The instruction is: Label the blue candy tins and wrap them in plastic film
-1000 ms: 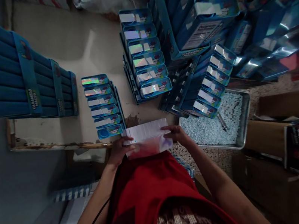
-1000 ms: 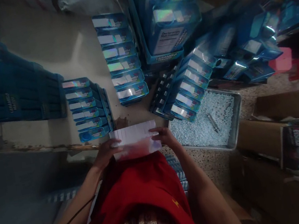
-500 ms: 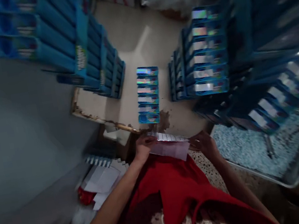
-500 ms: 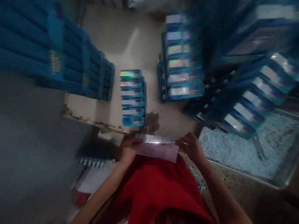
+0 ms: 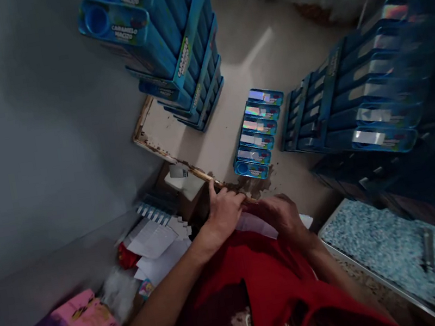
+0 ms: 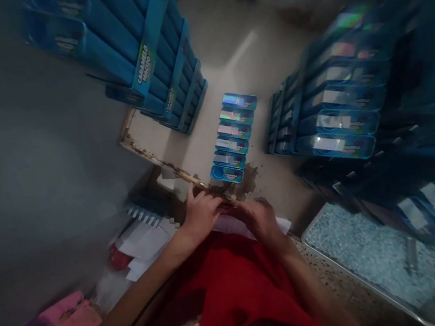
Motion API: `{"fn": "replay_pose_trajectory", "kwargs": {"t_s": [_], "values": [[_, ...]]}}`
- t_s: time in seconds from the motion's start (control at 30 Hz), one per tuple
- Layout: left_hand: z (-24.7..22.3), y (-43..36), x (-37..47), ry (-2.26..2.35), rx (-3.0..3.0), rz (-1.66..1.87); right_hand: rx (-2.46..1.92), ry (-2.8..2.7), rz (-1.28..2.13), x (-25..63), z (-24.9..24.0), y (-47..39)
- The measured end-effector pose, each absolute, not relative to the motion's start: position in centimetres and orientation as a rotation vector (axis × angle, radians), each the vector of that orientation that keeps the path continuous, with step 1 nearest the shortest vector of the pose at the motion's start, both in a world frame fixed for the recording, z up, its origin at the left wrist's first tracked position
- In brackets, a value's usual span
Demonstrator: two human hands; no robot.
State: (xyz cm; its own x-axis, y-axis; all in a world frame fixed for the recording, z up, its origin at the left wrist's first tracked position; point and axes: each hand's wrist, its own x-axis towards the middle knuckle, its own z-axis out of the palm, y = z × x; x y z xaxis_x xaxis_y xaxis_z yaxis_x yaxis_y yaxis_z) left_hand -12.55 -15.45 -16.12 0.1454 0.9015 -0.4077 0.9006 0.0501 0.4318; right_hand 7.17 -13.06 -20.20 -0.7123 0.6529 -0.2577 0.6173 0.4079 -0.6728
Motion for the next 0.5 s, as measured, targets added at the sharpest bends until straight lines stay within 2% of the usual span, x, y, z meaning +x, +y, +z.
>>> {"fn": "replay_pose_trajectory", "kwargs": {"t_s": [0.1,0.23,0.5], "values": [[-15.6,-14.5,-12.9,1.570,1.952,-0.120,-1.241,-2.616,1.258,6.5,-20.2,-12.6],[-16.9,-13.8,-14.0,1.535,1.836,-0.231,-1.472,-2.531,1.325,8.6,-20.1,-12.3],[-19.5,-13.7,-19.0,1.653,1.450,-0.008,-1.673,-2.551,1.327,9.9,-19.9,-10.5]]}}
